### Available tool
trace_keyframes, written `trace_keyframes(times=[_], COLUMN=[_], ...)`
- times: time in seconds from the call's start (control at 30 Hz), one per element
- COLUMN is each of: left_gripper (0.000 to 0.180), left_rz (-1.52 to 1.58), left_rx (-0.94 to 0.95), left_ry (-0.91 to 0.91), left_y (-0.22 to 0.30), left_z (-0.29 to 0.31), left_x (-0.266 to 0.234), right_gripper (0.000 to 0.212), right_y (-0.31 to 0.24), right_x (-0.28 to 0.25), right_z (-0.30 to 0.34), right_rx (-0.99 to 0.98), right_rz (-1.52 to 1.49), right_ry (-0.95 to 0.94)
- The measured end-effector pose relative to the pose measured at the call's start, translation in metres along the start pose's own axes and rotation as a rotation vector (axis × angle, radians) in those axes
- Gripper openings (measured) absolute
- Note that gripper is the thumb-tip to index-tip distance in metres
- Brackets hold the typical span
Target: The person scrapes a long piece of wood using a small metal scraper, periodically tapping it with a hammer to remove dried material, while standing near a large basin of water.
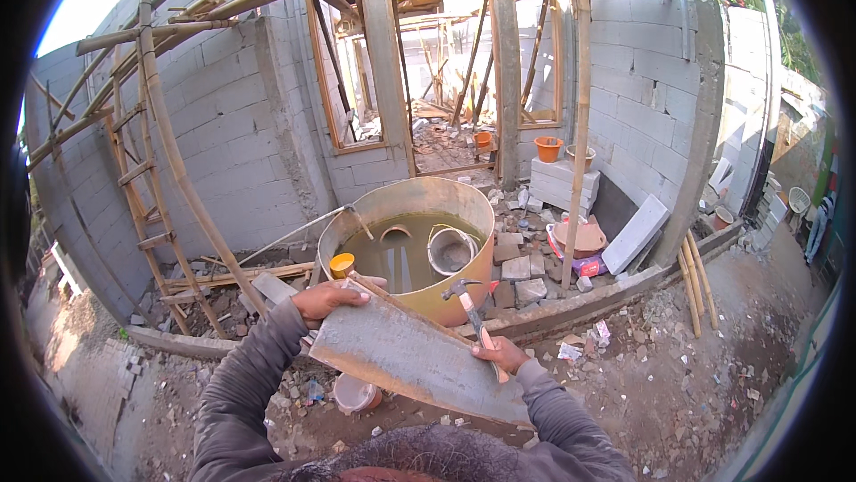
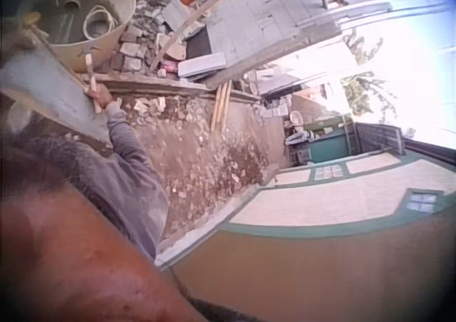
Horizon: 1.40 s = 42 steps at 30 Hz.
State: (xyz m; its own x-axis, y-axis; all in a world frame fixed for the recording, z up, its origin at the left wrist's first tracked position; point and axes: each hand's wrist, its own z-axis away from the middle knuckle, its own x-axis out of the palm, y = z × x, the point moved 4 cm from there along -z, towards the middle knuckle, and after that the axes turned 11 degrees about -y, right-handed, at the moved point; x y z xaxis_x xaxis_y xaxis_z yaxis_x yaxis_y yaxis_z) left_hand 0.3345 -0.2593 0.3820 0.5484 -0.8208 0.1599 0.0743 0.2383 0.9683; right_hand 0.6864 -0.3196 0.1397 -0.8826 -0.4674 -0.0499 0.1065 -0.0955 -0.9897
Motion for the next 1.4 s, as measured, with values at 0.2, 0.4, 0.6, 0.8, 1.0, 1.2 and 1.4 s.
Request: trace_keyframes(times=[0.2, 0.4, 0.6, 0.8, 1.0, 1.2, 1.4], left_gripper=[0.033, 0.034, 0.032, 0.029, 0.042, 0.04, 0.031], left_rz=[-0.004, -0.355, -0.296, -0.447, -0.502, -0.512, -0.493], left_rx=[-0.087, -0.107, -0.12, -0.215, -0.262, -0.279, -0.278], left_ry=[0.328, 0.813, 0.936, 1.045, 1.027, 1.073, 1.11], left_y=[-0.16, -0.282, -0.342, -0.329, -0.323, -0.327, -0.35], left_z=[-0.016, 0.002, 0.049, 0.072, 0.063, 0.058, 0.059], left_x=[-0.016, -0.029, -0.062, -0.046, -0.053, -0.054, -0.054], right_gripper=[0.052, 0.038, 0.044, 0.053, 0.04, 0.042, 0.051], right_y=[0.046, 0.101, 0.145, 0.134, 0.083, 0.105, 0.072], right_x=[0.041, 0.104, 0.162, 0.225, 0.22, 0.263, 0.225], right_z=[-0.01, 0.015, 0.037, 0.016, -0.012, -0.029, -0.021], right_rx=[0.402, 0.421, 0.346, 0.292, 0.062, 0.372, 0.186], right_rz=[0.364, -0.109, -0.048, -0.163, -0.578, -0.55, -0.982], right_ry=[0.138, 0.106, 0.215, -0.057, 0.151, -0.077, 0.274])
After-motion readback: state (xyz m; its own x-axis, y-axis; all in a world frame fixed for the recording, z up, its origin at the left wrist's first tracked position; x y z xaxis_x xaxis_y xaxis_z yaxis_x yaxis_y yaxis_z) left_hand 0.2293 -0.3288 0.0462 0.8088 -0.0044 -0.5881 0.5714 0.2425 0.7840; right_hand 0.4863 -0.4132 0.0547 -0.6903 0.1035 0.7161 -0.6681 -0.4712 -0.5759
